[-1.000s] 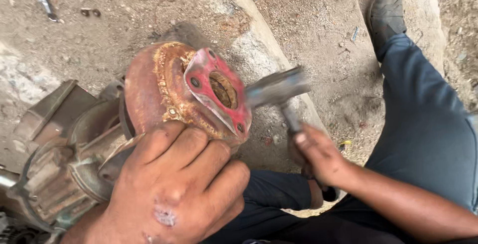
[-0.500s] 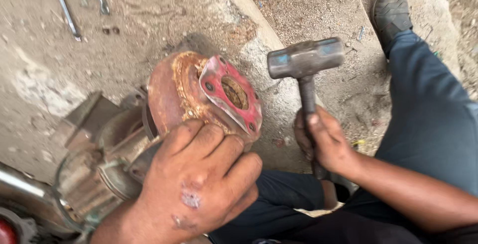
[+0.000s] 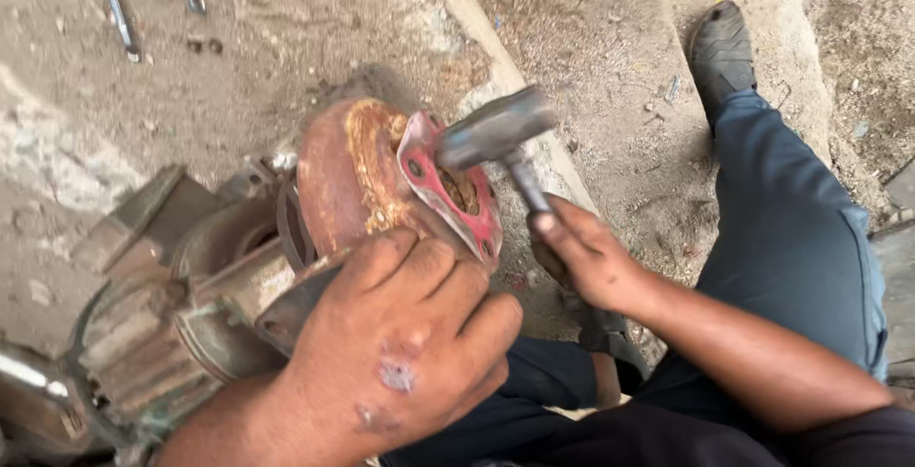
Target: The person sits on the ground reassembling a rusty electric water pump. They hammer a pump housing into place with a mallet, align a mounting flange against the pump body, and thread bolts by hand to secure the flange to the housing.
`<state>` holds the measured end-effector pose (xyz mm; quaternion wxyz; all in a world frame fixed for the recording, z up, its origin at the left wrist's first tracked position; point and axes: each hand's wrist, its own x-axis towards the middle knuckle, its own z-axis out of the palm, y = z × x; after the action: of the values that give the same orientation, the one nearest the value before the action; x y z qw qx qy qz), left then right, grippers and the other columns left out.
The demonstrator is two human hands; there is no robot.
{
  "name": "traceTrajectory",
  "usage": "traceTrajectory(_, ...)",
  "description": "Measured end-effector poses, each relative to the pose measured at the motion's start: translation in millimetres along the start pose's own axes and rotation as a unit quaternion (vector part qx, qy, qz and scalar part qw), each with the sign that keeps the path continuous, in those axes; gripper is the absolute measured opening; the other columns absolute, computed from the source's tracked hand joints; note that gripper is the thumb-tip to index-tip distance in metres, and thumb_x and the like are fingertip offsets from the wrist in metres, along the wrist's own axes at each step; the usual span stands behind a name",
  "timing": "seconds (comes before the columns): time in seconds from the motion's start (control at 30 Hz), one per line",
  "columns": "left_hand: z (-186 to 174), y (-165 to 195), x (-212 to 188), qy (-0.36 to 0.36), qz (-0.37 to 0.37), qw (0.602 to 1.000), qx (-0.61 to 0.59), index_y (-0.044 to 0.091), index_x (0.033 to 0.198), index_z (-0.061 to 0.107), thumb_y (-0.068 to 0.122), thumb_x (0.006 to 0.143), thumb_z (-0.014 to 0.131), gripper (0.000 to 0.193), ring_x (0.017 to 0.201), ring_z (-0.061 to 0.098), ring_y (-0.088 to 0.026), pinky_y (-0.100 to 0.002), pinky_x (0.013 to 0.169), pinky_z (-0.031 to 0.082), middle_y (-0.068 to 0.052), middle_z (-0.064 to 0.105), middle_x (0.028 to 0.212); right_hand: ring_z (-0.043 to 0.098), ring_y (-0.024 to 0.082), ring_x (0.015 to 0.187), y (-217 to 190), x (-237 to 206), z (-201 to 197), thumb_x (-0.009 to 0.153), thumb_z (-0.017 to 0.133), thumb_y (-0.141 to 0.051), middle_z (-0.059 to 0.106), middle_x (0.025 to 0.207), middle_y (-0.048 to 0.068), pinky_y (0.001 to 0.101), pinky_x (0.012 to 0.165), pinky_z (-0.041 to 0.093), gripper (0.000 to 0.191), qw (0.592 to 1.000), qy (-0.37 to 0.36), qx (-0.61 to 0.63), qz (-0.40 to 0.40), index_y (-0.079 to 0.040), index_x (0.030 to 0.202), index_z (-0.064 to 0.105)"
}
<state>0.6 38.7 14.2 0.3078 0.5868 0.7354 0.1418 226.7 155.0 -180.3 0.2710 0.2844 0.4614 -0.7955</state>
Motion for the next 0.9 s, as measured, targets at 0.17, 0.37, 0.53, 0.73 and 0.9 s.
traceTrajectory(0.17, 2.3, -0.8, -0.1, 0.012, 0.009, 1.0, 0.014, 0.014, 0.081, 0.057, 0.032, 0.07, 0.077, 0.029, 0.09, 0.06, -0.025, -0.042, 0.087, 0.045, -0.005, 0.06, 0.086, 0.037, 0.009, 0.048, 5.2, 2.8, -3.8, 0.108, 0.044, -0.038, 0.042, 0.06, -0.003, 0.028, 0.041, 0.031, 0.034, 0.998, 0.043, 0.022, 0.039, -0.009, 0.091, 0.048)
traceTrajectory(0.37, 5.5, -2.0, -2.8, 0.015, 0.009, 1.0, 0.018, 0.015, 0.078, 0.055, 0.031, 0.073, 0.075, 0.026, 0.088, 0.06, -0.023, -0.04, 0.085, 0.045, -0.003, 0.058, 0.081, 0.039, 0.008, 0.051, 21.5, -10.2, -13.5, 0.109, 0.044, -0.039, 0.043, 0.063, -0.003, 0.0265, 0.043, 0.033, 0.034, 0.999, 0.037, -0.02, 0.022, -0.009, 0.093, 0.05)
traceTrajectory(0.53, 5.1, -2.5, -6.5, 0.03, 0.008, 1.0, 0.006, 0.014, 0.078, 0.056, 0.028, 0.075, 0.073, 0.022, 0.087, 0.06, -0.022, -0.039, 0.084, 0.045, -0.003, 0.057, 0.078, 0.037, 0.009, 0.048, 33.6, -25.6, -13.5, 0.109, 0.041, -0.043, 0.043, 0.063, -0.002, 0.027, 0.042, 0.031, 0.038, 0.997, 0.02, 0.073, 0.021, -0.009, 0.094, 0.049)
traceTrajectory(0.73, 8.3, -1.0, -19.3, 0.067, 0.013, 0.997, -0.018, 0.012, 0.075, 0.058, 0.024, 0.079, 0.067, 0.015, 0.083, 0.062, -0.025, -0.04, 0.08, 0.045, -0.007, 0.061, 0.075, 0.039, 0.008, 0.053, 16.6, -2.3, -35.9, 0.111, 0.038, -0.04, 0.047, 0.066, -0.003, 0.0263, 0.045, 0.032, 0.039, 0.993, 0.087, -0.073, -0.038, -0.008, 0.096, 0.053)
traceTrajectory(0.9, 13.6, -6.4, -29.4, 0.129, 0.036, 0.991, -0.008, 0.009, 0.07, 0.063, 0.022, 0.077, 0.064, 0.014, 0.076, 0.065, -0.025, -0.041, 0.077, 0.045, -0.01, 0.065, 0.068, 0.039, 0.012, 0.05, -16.4, 58.3, -41.9, 0.108, 0.045, -0.031, 0.047, 0.062, 0.001, 0.033, 0.044, 0.032, 0.028, 0.965, 0.204, -0.16, -0.033, -0.006, 0.099, 0.056)
